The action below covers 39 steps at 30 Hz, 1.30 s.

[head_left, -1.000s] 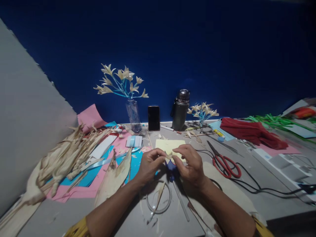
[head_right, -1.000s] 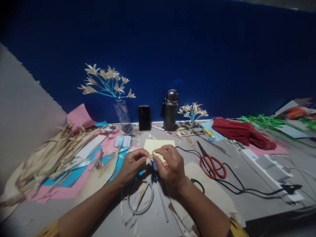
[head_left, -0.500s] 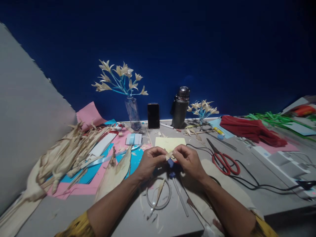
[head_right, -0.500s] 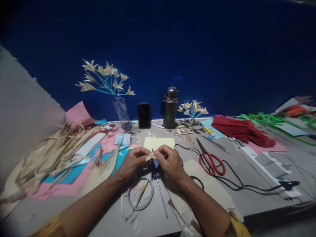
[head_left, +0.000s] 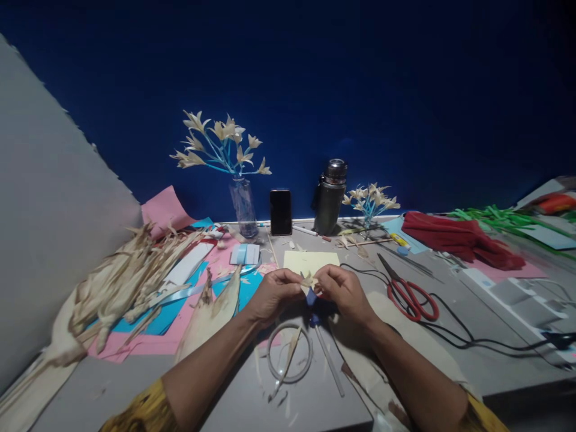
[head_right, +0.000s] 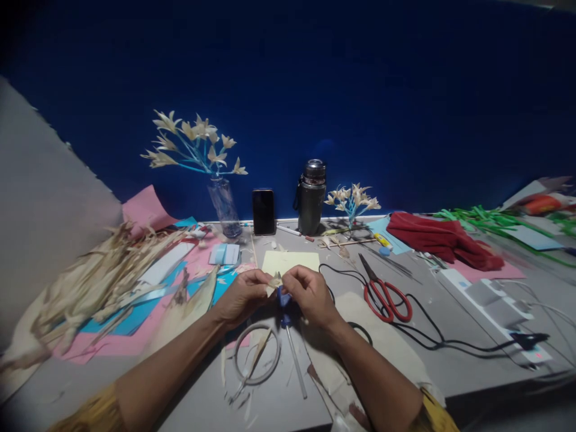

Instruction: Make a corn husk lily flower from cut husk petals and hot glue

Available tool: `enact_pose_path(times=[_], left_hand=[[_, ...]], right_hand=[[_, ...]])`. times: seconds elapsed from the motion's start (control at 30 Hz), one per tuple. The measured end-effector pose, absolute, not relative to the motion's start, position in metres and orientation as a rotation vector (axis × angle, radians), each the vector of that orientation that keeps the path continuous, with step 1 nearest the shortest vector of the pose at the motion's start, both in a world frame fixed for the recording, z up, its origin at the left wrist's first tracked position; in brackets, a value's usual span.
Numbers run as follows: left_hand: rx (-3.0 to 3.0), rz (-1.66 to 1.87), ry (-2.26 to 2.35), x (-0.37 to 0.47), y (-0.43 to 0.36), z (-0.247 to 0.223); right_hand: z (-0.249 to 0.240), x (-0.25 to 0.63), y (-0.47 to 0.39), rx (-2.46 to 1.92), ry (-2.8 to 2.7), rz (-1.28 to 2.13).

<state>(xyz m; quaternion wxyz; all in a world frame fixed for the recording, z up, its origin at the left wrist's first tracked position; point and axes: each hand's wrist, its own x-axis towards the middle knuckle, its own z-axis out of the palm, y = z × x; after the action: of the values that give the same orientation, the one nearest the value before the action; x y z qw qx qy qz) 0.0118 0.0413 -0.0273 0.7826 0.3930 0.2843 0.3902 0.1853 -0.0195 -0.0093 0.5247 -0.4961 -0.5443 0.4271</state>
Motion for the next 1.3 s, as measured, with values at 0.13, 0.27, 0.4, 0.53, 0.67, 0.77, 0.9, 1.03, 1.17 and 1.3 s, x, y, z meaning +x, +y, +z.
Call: enact_pose_path(times=[0.13, 0.27, 0.4, 0.53, 0.67, 0.77, 0.9, 1.03, 1.17, 1.3], left_hand=[[0.879, 0.821, 0.576, 0.01, 0.042, -0.027], [0.842, 0.747, 0.507, 0.007, 0.042, -0.027], [0.797, 0.704, 0.501, 0.004, 0.044, -0.026], [0.764, 0.749, 0.533, 0.005, 0.044, -0.024], [0.761, 0.749, 0.532, 0.006, 0.043, -0.025], [0.734, 0.764, 0.511, 0.009, 0.041, -0.027], [0.68, 0.805, 0.504, 0.012, 0.04, -0.03], [0.651, 0.848, 0.516, 0.014, 0.039, -0.03], [0.651, 0.854, 0.559, 0.014, 0.039, -0.031], [0.671, 0.879, 0.567, 0.014, 0.041, -0.036]], right_hand=[[-0.003, 0.184, -0.021, -1.151, -1.297, 1.116], [0.001, 0.183, -0.021, -1.153, -1.28, 1.112], [0.0, 0.184, -0.021, -1.16, -1.346, 1.054], [-0.004, 0.185, -0.021, -1.183, -1.355, 1.043], [-0.006, 0.184, -0.021, -1.226, -1.322, 1.046], [-0.006, 0.181, -0.021, -1.238, -1.296, 1.059], [-0.007, 0.179, -0.022, -1.212, -1.247, 1.132], [-0.006, 0.179, -0.022, -1.207, -1.27, 1.12], [-0.005, 0.18, -0.022, -1.221, -1.314, 1.094], [-0.005, 0.18, -0.021, -1.223, -1.329, 1.11]])
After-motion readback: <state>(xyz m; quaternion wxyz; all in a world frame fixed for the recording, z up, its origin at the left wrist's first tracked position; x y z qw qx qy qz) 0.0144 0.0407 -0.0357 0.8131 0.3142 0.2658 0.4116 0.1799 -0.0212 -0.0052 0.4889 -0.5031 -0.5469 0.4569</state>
